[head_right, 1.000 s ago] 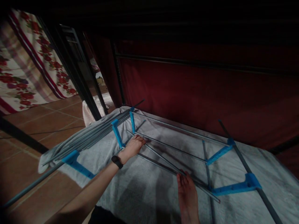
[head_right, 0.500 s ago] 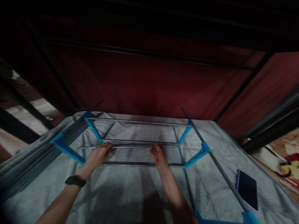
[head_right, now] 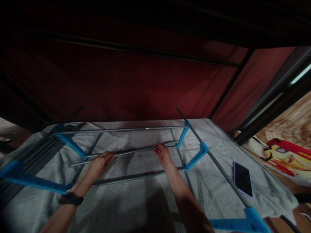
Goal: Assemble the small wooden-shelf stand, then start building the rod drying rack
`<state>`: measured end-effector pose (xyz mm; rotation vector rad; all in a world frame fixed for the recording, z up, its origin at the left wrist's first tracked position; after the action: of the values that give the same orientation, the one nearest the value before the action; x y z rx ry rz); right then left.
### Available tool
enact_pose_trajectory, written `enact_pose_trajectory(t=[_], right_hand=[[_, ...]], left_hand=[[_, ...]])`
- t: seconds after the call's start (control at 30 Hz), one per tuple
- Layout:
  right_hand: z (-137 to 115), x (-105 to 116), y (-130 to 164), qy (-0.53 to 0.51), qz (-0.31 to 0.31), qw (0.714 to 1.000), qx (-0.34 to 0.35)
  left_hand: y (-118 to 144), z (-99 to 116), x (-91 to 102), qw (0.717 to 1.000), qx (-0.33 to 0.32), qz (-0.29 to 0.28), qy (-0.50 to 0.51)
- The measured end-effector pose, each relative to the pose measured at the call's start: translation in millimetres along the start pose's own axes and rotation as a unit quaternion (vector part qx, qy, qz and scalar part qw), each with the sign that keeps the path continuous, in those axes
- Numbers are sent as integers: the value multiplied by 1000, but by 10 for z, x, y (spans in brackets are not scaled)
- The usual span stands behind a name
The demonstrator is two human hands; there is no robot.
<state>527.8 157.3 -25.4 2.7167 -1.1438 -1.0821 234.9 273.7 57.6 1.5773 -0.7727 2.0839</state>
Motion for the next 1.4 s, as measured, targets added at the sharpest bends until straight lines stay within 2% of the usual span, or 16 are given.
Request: enact_pose_trajectory(t=[0.5, 0.7, 0.97, 1.27, 1.4], right_hand=[[-51, 3, -41, -13, -7, 1000, -4], [-65, -36, -25, -20, -19, 999, -19], [-58, 5, -1, -29, -18, 999, -24], [-121, -20, 53, -3, -37, 999, -8], [-142, 81, 187, 46, -31, 998, 4]], left_hand=[[-125, -9, -54, 999, 5, -29, 21], [-143, 20, 1, 999, -17, -1, 31], [-127, -52, -109, 996, -37, 27, 76], [-146, -21, -108, 998, -19, 12, 62], [-139, 3, -96, 999, -7, 8, 47]])
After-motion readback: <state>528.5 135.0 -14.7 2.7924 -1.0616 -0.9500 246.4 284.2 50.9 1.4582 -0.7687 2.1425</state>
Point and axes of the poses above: each hand's wrist, its own y-axis away from the middle knuckle, its own x-axis out of the back of the hand, z = x × y, the point moved 10 cm from there along -y, towards the middle knuckle, and after that the axes turned 8 degrees about x, right-handed, at the moved point
